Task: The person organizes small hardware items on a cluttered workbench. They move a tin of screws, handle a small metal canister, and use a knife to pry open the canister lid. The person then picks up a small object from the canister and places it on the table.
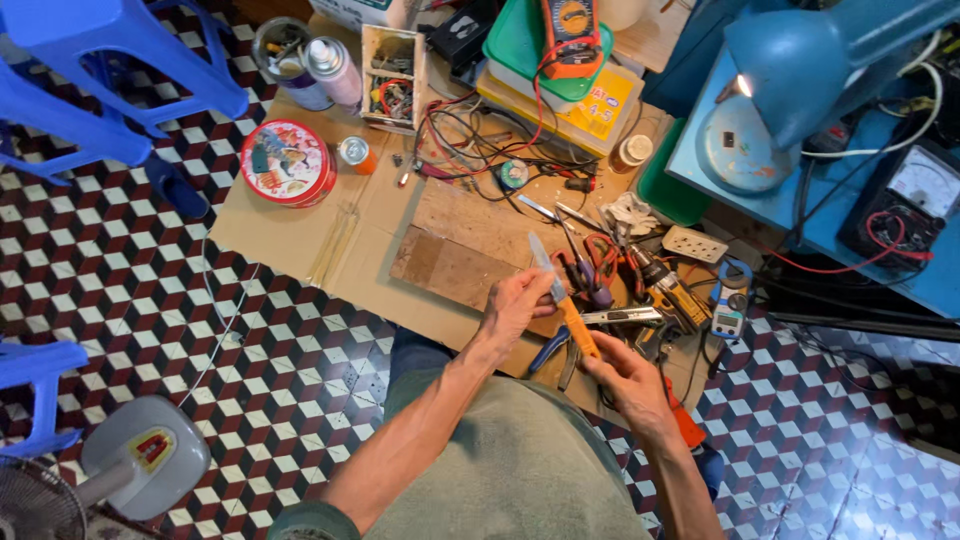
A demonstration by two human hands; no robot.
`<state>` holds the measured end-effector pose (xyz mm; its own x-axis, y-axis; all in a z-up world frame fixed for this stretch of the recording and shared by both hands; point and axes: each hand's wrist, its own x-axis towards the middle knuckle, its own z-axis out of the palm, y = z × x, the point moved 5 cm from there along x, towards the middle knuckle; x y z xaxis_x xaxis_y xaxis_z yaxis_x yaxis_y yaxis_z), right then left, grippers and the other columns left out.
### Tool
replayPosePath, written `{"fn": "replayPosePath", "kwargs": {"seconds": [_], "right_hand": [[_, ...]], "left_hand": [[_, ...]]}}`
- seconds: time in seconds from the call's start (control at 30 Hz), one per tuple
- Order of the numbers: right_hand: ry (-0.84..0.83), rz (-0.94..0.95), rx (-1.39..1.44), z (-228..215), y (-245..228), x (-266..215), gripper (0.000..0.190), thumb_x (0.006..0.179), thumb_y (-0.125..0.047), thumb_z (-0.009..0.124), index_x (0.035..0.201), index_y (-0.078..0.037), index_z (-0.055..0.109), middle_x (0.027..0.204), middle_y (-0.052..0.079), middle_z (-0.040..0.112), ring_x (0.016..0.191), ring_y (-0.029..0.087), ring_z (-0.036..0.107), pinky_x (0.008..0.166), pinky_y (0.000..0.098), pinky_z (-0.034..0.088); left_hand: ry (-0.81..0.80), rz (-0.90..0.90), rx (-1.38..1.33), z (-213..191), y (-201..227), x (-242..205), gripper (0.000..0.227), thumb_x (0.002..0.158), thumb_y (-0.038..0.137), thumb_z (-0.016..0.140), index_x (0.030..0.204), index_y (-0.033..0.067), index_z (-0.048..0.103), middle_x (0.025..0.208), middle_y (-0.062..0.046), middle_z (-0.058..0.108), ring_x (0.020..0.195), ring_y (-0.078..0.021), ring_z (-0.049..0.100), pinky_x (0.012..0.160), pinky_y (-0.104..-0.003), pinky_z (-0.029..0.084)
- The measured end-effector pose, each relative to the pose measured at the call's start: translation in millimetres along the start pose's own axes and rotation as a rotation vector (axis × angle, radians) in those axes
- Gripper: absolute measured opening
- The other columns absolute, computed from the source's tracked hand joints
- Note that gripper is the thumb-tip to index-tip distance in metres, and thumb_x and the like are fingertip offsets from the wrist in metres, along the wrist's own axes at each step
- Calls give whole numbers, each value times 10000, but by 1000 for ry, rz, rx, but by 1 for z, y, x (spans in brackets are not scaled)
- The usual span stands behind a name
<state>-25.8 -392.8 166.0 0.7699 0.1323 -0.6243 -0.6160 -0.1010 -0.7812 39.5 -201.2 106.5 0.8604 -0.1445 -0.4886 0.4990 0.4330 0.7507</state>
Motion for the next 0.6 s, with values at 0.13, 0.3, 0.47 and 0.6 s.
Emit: {"fn": "replayPosePath", "kwargs": {"seconds": [0.13, 0.3, 0.47, 0.6], "right_hand": [[-341, -22, -254, 66, 21, 46, 492, 901, -276, 708, 1325, -46, 612, 1015, 16, 702, 905, 104, 650, 798, 276, 526], [-105, -414, -815, 131, 53, 136, 202, 1036, -161, 562, 1171, -38, 647, 983, 205, 686, 907, 352, 687, 822, 413, 544], [-33, -554, -713, 112, 53, 177, 334, 999, -114, 549, 1331, -87, 558, 1213, 277, 654, 1101, 479, 635, 891, 491, 520], [160, -415, -867, 69, 62, 171, 364, 1003, -119, 535, 1366, -116, 555, 1148, 289, 654, 1084, 470, 650, 890, 499, 519]], "left_hand": [[164, -40, -17, -67, -22, -29, 433, 1009, 351, 646, 1169, -49, 693, 1012, -61, 749, 922, -148, 722, 850, -288, 600], [416, -11, 89, -129, -32, -61, 508, 967, 335, 607, 1364, 18, 601, 1187, -92, 725, 1060, -188, 706, 917, -345, 563], [565, -104, 115, -198, -49, -96, 595, 965, 317, 621, 1467, 30, 479, 1313, -157, 660, 1129, -223, 692, 958, -363, 565], [665, -166, 107, -243, -72, -109, 556, 953, 313, 643, 1430, 45, 544, 1284, -145, 672, 1076, -229, 695, 913, -356, 577]]}}
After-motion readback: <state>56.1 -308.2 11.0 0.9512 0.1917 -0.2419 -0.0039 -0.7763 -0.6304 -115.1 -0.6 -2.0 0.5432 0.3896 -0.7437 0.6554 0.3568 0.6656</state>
